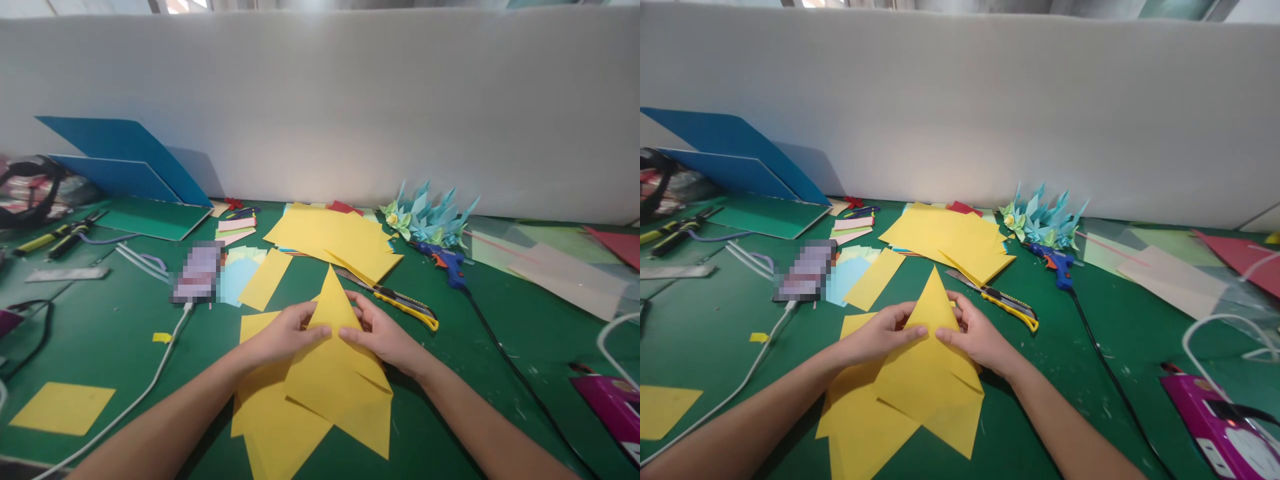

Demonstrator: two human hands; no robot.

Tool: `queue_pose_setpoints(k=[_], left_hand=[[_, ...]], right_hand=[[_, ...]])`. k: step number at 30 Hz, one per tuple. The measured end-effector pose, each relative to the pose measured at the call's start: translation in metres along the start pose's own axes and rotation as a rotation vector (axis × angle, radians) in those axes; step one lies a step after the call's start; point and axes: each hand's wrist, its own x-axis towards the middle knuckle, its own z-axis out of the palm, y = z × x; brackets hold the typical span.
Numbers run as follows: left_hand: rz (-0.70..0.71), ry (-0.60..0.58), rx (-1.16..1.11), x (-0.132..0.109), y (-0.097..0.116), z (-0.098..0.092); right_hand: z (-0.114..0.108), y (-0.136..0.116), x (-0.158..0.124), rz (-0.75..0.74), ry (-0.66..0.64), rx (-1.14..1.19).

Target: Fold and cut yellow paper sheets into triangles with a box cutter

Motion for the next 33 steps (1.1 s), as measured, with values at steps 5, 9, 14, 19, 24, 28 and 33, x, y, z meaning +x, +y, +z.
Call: queue_pose_setpoints(k=[5,9,14,19,24,28,33], left_hand=[[0.021,0.024,0.027,0.0010,-0.0020,-0.0010],[0.018,0.005,0.015,0.0015,-0.0020,-0.0013],[0.031,0.013,0.026,0.0012,-0.0010,-0.0005],[0.007,0.050,0.041,0.0004,0.0012,0.0011],[0.028,0.007,-0.007,0.0007,-0.0003,0.0003],[0.037,-0.007,-0.016,0.0012,-0.0027,-0.0009],[0.047,-0.018,-0.010,0.0009,-0.0018,-0.0008]], right_hand=[[0.0001,0.0016,-0.0001,0.001,0.020,0.005],[0.0017,0.0015,0.0003,0.003,0.028,0.020],[0.0031,0.0013,0.0006,0.014,0.038,0.017],[0.0037,0.0008,-0.0001,0.012,0.034,0.013],[0.0045,0.0010,0.0001,-0.006,0.038,0.006],[0.0047,0.0020,0.0006,-0.008,0.044,0.011],[0.0043,0.0034,0.0005,-0.001,0.055,0.006]])
